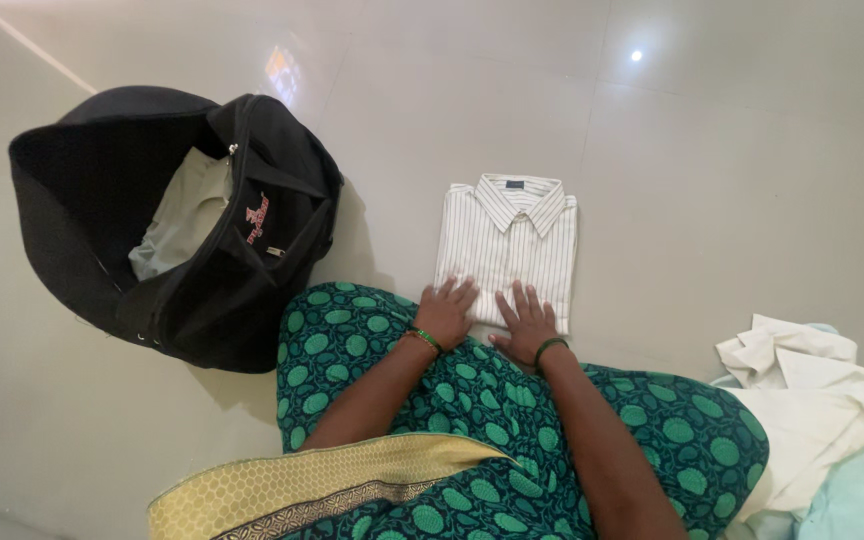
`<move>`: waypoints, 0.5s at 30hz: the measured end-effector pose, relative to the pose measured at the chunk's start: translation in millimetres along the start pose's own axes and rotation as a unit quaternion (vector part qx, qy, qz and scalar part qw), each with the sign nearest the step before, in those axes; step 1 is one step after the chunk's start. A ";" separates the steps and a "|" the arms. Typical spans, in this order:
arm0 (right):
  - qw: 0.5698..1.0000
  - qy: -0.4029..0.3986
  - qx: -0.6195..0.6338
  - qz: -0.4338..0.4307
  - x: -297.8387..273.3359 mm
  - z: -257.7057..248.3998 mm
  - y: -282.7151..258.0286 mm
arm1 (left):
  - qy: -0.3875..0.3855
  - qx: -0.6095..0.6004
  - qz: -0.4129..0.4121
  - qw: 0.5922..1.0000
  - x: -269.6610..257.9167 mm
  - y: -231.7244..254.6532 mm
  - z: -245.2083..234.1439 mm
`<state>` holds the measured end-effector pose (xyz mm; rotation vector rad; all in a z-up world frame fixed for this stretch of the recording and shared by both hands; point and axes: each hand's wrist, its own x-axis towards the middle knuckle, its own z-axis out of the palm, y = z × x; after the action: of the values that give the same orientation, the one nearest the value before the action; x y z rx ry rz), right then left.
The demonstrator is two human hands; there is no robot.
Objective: The person folds a shirt on the floor by tucking the sleeves and sides inward and kemudian rolling or folding it into a rectangle before placing it into a black bag.
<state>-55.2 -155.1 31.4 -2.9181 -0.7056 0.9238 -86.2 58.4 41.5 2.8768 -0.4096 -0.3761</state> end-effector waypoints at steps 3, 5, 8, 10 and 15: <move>1.000 -0.021 -0.002 0.012 2.1 -3.6 -2.5 | 0.070 0.000 -0.029 0.997 1.5 -2.2 -2.3; 1.000 -0.024 -0.003 0.012 0.6 -5.0 -4.4 | 0.112 -0.013 -0.041 0.993 8.0 -1.2 0.6; 0.999 -0.044 -0.020 0.021 1.3 -1.6 -5.3 | 0.143 -0.036 0.048 0.988 29.1 4.9 8.5; 0.997 -0.061 -0.037 0.029 7.6 3.2 -4.2 | 0.067 -0.058 0.120 0.989 47.8 14.6 12.0; 0.997 -0.050 -0.032 0.049 7.6 6.7 -6.2 | 0.000 -0.044 0.096 0.994 74.4 23.4 12.7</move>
<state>-55.9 -147.3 22.5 -3.0048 -0.6107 1.0816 -26.3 12.1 18.8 2.7220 -0.6469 -0.3521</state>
